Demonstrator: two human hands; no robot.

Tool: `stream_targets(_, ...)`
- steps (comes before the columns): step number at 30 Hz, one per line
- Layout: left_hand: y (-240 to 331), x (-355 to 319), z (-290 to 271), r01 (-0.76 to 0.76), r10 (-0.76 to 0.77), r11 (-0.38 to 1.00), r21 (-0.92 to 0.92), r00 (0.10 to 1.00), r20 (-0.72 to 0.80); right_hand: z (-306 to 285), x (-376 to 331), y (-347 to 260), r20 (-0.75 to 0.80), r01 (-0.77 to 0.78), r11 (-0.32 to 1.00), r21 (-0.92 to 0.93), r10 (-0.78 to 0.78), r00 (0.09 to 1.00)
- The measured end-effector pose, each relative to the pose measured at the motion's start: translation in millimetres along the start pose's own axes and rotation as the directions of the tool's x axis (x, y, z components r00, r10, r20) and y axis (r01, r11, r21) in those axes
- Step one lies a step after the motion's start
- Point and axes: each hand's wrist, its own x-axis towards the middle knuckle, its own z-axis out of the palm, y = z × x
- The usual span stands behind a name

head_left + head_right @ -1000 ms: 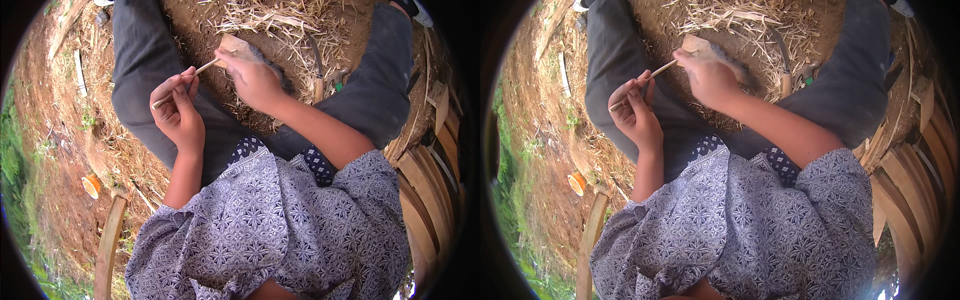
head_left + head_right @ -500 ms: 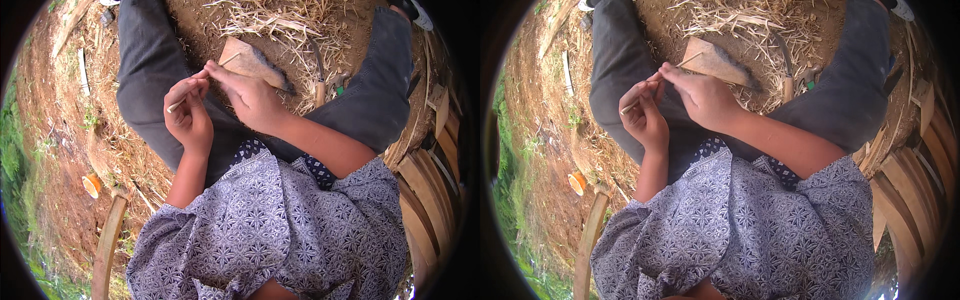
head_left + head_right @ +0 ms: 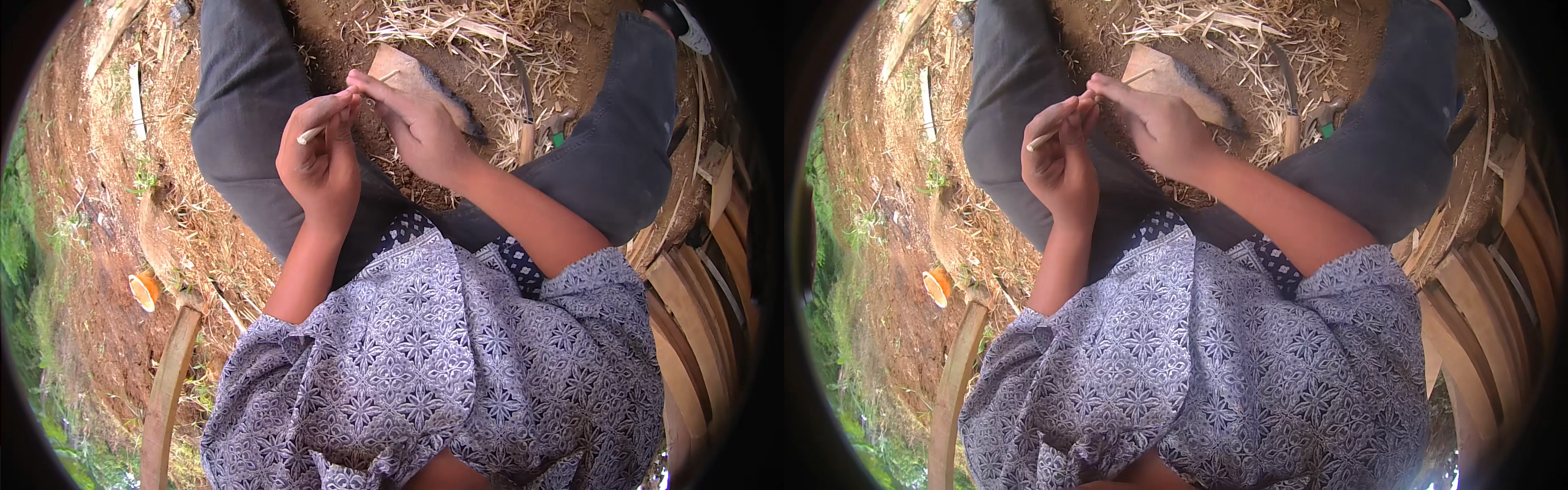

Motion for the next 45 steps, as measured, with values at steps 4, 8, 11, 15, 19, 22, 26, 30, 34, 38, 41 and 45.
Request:
stream_targets(4,-0.4,10.8,7.0,-0.037,0.036,0.993,0.108,0.999,0.01,-10.4,2.9,29.8,-0.009,-0.267,0.92,-0.289,0.276,0.961)
stream_targets(8,-7.9,15.7,11.0,-0.088,0.098,0.99,0.112,0.992,-0.085,-13.4,2.6,17.9,-0.008,-0.159,0.97,-0.182,0.16,0.987)
stream_targets(11,-11.1,15.1,6.2,-0.142,0.152,0.962,0.235,0.988,-0.028,-6.7,4.7,2.6,-0.038,-0.252,0.911,-0.325,0.254,0.967)
stream_targets(15,-14.8,15.1,1.8,-0.086,0.096,0.985,0.148,0.993,-0.064,-8.4,5.8,25.9,-0.038,-0.15,0.963,-0.225,0.145,0.989)
stream_targets(19,-24.1,12.6,-3.7,-0.171,0.18,0.947,0.273,0.984,-0.007,11.9,6.8,-13.6,-0.091,0.018,0.996,-0.09,-0.026,0.995)
stream_targets(22,-17.9,15.6,1.2,-0.108,0.123,0.978,0.176,0.989,-0.076,-6.6,6.5,28.7,-0.026,-0.259,0.953,-0.158,0.259,0.966)
stream_targets(26,-22.2,18.1,-0.4,-0.127,0.147,0.974,0.189,0.984,-0.097,1.0,10.5,-5.6,0.054,-0.132,0.988,-0.083,0.137,0.989)
stream_targets(30,-18.0,22.1,2.1,-0.118,0.134,0.982,0.147,0.986,-0.099,-8.4,9.4,30.9,-0.007,-0.242,0.944,-0.224,0.247,0.969)
stream_targets(34,-23.7,22.4,-0.5,-0.117,0.139,0.981,0.157,0.981,-0.137,2.0,12.1,-25.0,0.08,-0.131,0.988,0.079,0.125,0.989)
stream_targets(38,-22.1,25.3,-2.3,-0.193,0.207,0.948,0.255,0.978,-0.03,-1.2,6.8,17.0,-0.012,-0.155,0.918,-0.365,0.162,0.987)
stream_targets(41,-24.6,23.4,-1.5,-0.121,0.136,0.987,0.107,0.98,-0.147,-0.9,7.2,-10.1,0.095,-0.123,0.99,-0.074,0.13,0.987)
stream_targets(45,-18.2,20.9,1.5,-0.175,0.195,0.954,0.243,0.979,-0.057,0.0,2.6,-14.7,-0.004,-0.216,0.925,-0.312,0.226,0.974)
